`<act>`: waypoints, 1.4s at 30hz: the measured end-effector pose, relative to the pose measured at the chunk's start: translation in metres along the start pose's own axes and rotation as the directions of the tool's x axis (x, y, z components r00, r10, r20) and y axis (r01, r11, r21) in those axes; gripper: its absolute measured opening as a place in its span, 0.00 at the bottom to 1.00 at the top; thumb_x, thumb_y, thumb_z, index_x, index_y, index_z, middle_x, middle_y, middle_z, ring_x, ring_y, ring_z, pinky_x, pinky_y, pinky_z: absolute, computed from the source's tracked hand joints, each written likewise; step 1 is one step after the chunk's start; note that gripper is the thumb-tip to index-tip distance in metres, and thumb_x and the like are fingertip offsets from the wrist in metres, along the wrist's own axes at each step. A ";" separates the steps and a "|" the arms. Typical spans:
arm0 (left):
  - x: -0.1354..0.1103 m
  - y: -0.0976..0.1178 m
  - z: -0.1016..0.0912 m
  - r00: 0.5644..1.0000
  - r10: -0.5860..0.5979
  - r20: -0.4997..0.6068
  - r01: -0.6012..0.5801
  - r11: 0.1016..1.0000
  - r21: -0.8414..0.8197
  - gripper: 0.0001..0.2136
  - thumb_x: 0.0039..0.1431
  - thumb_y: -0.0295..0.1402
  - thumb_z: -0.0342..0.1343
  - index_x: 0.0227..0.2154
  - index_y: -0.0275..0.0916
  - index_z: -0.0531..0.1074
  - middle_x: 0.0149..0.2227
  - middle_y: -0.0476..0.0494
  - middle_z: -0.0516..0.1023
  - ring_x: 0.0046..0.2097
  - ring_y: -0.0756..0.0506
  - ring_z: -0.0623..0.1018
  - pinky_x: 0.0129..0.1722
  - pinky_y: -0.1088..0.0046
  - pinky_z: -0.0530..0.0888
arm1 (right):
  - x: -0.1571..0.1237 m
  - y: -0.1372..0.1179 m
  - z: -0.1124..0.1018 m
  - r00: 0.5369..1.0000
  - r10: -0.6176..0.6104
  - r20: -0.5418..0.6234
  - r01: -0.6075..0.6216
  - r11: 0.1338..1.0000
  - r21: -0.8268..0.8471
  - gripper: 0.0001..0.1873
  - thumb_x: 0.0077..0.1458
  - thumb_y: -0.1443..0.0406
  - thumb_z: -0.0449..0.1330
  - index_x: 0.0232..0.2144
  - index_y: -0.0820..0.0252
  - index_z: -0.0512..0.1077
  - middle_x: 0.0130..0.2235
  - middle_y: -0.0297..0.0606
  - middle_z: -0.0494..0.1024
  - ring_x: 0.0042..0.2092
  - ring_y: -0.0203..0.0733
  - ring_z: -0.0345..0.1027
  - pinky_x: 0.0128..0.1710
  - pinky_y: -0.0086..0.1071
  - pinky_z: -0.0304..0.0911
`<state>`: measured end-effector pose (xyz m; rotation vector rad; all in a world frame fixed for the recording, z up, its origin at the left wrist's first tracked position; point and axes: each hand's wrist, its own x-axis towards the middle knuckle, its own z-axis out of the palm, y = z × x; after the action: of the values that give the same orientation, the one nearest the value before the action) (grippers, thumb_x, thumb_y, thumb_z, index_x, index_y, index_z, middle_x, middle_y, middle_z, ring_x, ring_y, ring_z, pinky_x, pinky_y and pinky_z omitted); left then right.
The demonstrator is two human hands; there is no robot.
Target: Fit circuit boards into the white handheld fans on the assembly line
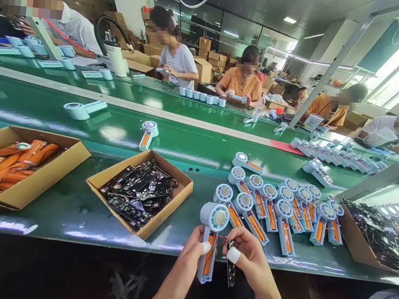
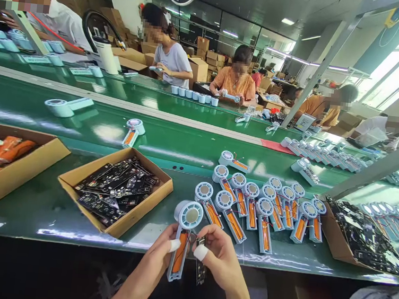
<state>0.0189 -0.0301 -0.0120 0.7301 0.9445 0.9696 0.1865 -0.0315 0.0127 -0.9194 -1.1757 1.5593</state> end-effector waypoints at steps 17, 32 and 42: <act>-0.003 0.010 -0.009 0.957 0.251 -0.144 -0.164 0.880 0.446 0.15 0.61 0.43 0.52 0.46 0.40 0.71 0.30 0.49 0.73 0.38 0.42 0.74 0.38 0.70 0.70 | -0.004 -0.025 0.018 0.998 -0.067 0.011 0.025 0.211 -0.977 0.11 0.65 0.69 0.48 0.37 0.58 0.71 0.33 0.39 0.77 0.32 0.41 0.70 0.32 0.31 0.56; -0.009 0.007 -0.024 0.990 0.107 0.089 -0.106 0.994 -0.018 0.21 0.61 0.45 0.56 0.53 0.42 0.71 0.46 0.43 0.79 0.50 0.39 0.76 0.51 0.65 0.71 | 0.006 0.014 0.036 0.986 0.162 0.047 -0.150 0.968 -0.200 0.32 0.62 0.40 0.50 0.18 0.56 0.57 0.14 0.25 0.57 0.17 0.29 0.46 0.19 0.26 0.46; -0.010 0.014 -0.002 0.972 0.167 -0.163 -0.126 0.963 0.238 0.17 0.57 0.44 0.57 0.45 0.41 0.75 0.39 0.44 0.80 0.46 0.40 0.78 0.45 0.69 0.75 | -0.007 0.011 0.050 0.992 0.016 -0.128 -0.046 0.970 -0.239 0.24 0.64 0.44 0.54 0.29 0.58 0.65 0.20 0.26 0.64 0.21 0.31 0.56 0.23 0.25 0.59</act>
<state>0.0096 -0.0337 0.0025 0.9252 1.1873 1.0839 0.1386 -0.0519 0.0154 -1.1831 -1.2849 1.3801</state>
